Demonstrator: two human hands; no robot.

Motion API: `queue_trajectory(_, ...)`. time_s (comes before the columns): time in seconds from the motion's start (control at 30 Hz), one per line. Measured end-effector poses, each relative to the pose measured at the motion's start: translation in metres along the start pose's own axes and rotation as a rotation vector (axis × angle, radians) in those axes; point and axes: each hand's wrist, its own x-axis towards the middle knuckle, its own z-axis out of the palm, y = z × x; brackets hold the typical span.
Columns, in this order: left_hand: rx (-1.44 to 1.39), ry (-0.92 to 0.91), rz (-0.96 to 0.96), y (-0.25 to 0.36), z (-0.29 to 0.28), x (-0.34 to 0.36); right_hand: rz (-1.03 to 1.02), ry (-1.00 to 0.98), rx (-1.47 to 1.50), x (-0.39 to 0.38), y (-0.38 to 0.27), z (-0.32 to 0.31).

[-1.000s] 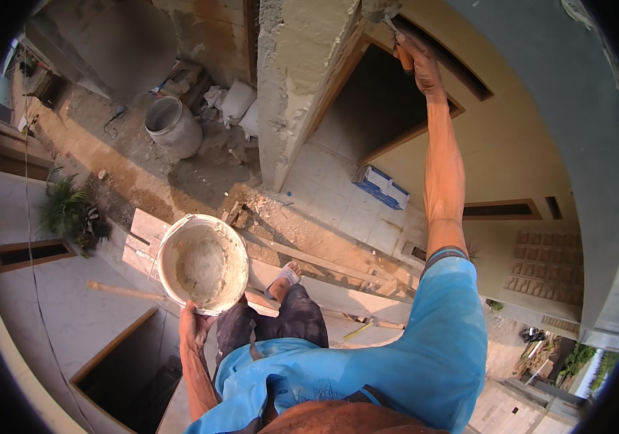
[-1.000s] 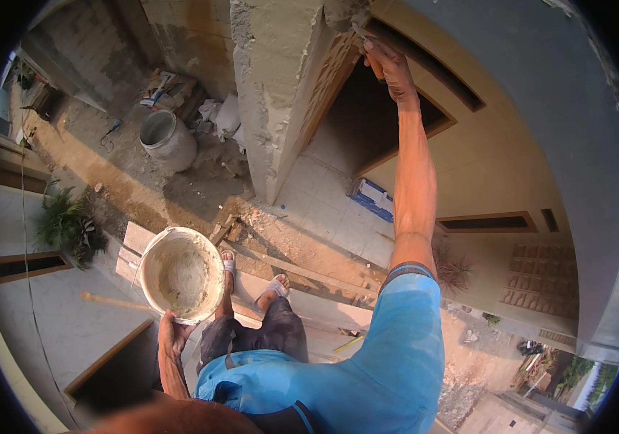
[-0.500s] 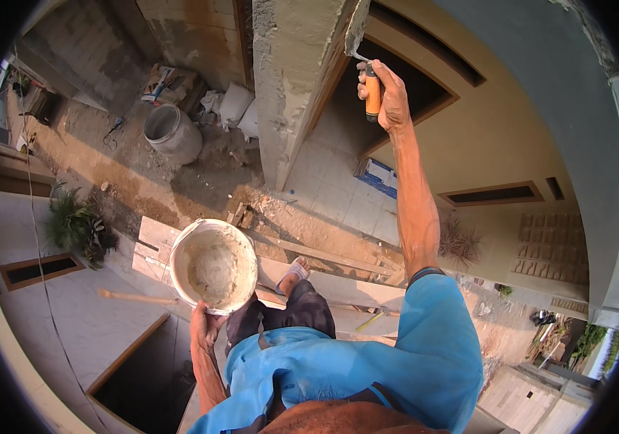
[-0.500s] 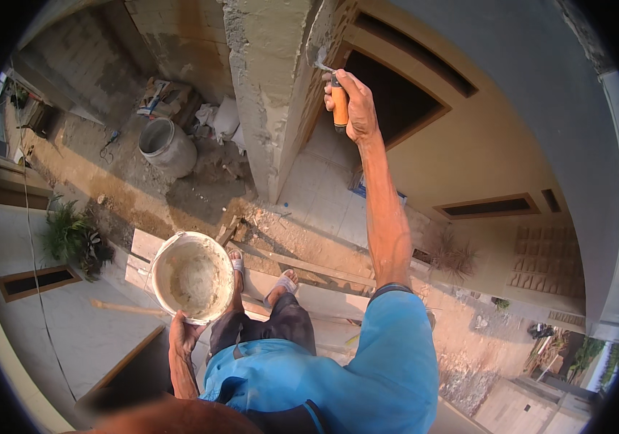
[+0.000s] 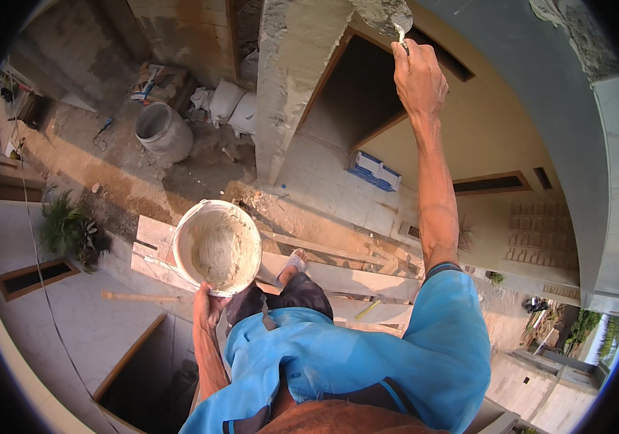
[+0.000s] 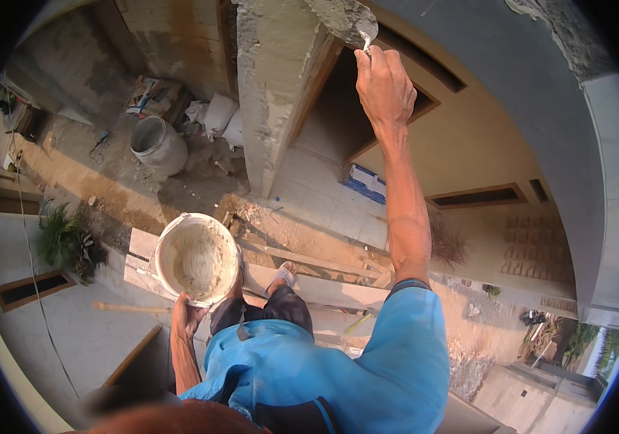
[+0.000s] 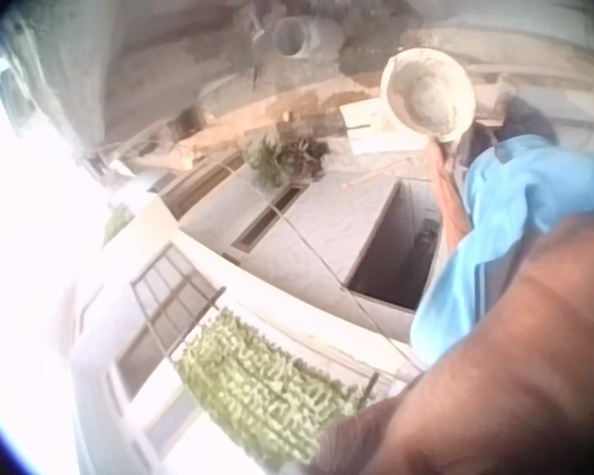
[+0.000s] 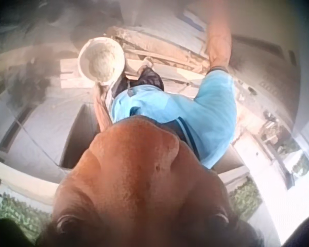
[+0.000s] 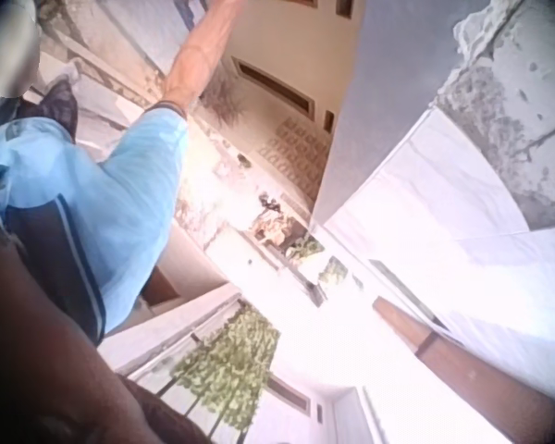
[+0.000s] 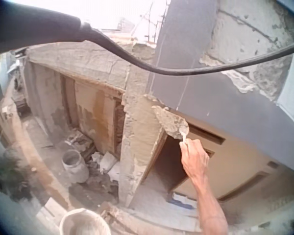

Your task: The person scoops plaster from a bucket with a trowel and applies it to a vertical wall surface. They repeatedly smooth the plaster on the wall while standing on a wooden scaffold.

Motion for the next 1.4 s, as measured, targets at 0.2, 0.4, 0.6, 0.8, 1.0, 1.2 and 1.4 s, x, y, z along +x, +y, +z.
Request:
queue_trajectory(0.2,0.002,-0.077,-0.049,0.005,-0.02,0.013,-0.045,-0.009,0.003,0.012,-0.011,0.001)
queue_trajectory(0.4,0.007,-0.039,-0.053,0.013,-0.022,0.008,0.013,-0.279,0.103,-0.057,-0.001,0.057)
queue_trajectory(0.6,0.019,-0.017,-0.031,0.016,-0.023,0.003,-0.019,-0.281,0.126,-0.083,0.001,0.046)
queue_trajectory(0.8,0.025,-0.084,-0.068,0.02,-0.032,0.012,-0.112,-0.034,0.051,-0.006,-0.016,-0.006)
queue_trajectory(1.0,0.001,-0.082,-0.047,0.024,-0.029,0.01,-0.126,-0.01,0.012,0.02,-0.04,0.0)
queue_trajectory(1.2,0.007,-0.113,-0.071,0.022,-0.044,0.013,-0.081,-0.153,0.047,-0.025,-0.044,0.053)
queue_trajectory(1.4,0.014,-0.047,-0.061,0.024,-0.046,0.007,-0.011,-0.36,0.048,-0.101,-0.014,0.133)
